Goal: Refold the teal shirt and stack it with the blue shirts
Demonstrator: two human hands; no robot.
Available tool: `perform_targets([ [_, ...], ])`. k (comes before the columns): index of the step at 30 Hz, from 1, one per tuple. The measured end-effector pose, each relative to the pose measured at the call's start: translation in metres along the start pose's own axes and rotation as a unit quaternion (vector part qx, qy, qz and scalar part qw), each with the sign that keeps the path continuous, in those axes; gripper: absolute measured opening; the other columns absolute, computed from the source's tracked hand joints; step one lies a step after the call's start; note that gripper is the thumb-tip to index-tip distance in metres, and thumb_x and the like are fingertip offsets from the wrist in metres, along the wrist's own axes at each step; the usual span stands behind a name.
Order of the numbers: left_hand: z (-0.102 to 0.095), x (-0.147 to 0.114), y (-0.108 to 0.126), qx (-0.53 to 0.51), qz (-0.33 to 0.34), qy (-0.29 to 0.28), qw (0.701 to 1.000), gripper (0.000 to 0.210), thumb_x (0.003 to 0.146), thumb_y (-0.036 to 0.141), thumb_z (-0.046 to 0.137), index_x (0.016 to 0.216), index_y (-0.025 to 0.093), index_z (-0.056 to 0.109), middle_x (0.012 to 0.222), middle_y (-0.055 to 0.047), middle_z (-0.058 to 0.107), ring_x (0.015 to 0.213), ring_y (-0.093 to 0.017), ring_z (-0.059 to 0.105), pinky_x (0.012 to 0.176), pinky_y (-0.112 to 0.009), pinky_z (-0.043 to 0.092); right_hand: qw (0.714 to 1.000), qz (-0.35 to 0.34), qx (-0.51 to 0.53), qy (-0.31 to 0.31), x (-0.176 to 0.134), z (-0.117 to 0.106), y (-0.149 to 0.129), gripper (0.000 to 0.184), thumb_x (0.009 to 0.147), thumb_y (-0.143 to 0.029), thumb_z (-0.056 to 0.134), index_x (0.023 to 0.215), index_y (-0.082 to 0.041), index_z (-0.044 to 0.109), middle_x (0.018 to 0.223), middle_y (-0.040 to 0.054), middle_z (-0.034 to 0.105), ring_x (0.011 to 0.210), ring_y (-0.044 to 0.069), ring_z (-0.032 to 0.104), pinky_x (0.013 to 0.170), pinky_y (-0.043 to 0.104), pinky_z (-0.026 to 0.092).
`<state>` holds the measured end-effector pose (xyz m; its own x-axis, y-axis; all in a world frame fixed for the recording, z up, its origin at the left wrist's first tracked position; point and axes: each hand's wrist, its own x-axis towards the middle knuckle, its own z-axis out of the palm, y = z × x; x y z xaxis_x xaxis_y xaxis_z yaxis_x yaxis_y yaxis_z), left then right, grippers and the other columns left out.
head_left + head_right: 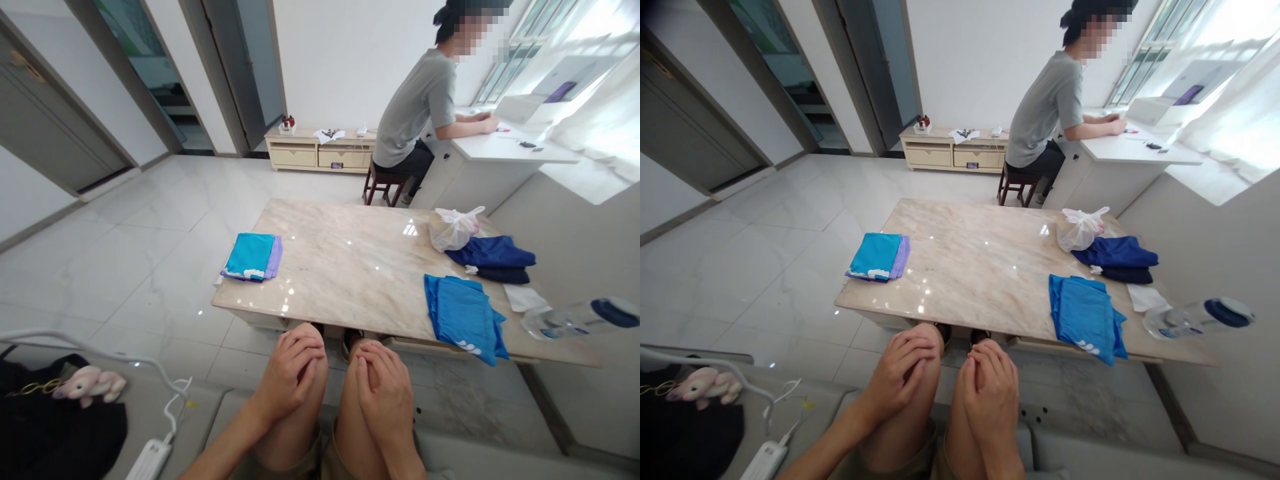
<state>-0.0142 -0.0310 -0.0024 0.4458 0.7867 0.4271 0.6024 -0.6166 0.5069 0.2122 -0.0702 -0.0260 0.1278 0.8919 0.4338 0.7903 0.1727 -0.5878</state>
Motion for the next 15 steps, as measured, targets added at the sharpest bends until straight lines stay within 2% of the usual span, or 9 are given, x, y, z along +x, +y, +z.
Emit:
perform_targets([
  [15, -0.009, -0.015, -0.016, -0.010, -0.026, 0.036, 0.999, 0.029, 0.103, 0.015, 0.054, 0.114, 0.027, 0.078, 0.119, -0.004, 0.082, 0.118, -0.025, 0.069, 0.107, -0.046, 0.052, 1.000, -0.011, -0.019, 0.007, 0.003, 0.005, -0.003, 0.029, 0.110, -0.031, 0.051, 0.100, -0.023, 0.076, 0.111, 0.0103, 0.081, 0.111, 0.030, 0.069, 0.102, 0.046, 0.049],
])
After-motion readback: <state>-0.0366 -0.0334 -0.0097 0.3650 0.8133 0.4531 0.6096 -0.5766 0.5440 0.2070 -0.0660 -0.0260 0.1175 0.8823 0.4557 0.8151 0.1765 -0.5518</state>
